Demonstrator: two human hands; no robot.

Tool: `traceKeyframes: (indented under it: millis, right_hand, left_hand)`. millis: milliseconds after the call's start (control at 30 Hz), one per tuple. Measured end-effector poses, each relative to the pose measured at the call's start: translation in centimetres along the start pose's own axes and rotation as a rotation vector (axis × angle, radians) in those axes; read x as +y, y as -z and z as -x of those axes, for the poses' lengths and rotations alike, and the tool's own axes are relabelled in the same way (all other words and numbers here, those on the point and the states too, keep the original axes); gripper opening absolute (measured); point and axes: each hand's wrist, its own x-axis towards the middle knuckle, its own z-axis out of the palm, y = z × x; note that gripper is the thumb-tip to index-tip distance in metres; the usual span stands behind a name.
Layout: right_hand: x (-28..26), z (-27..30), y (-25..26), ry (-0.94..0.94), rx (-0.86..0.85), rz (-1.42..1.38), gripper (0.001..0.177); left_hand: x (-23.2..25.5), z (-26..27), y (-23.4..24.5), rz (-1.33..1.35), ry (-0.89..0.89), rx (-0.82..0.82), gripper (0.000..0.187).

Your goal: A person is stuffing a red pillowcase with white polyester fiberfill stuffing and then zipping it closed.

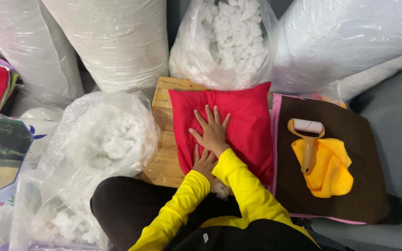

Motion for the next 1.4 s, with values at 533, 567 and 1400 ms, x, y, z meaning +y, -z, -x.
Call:
traceKeyframes:
  millis: [533,567,1400]
  right_hand:
    - [4.8,0.1,6.5,-0.191,0.144,-0.115,0.062]
    - [4.7,-0.1,8.2,-0.192,0.315,-0.097,0.062]
    - [10.9,19.5,7.7,-0.021,0.077,-0.330,0.059]
  left_hand:
    - [0.9,0.9,6.6,0.120,-0.004,0.054,0.079]
    - [0.9,0.7,6.9,0.121,0.002,0.075,0.074]
    - [-1.6,6.1,3.9,0.120,0.042,0.431,0.048]
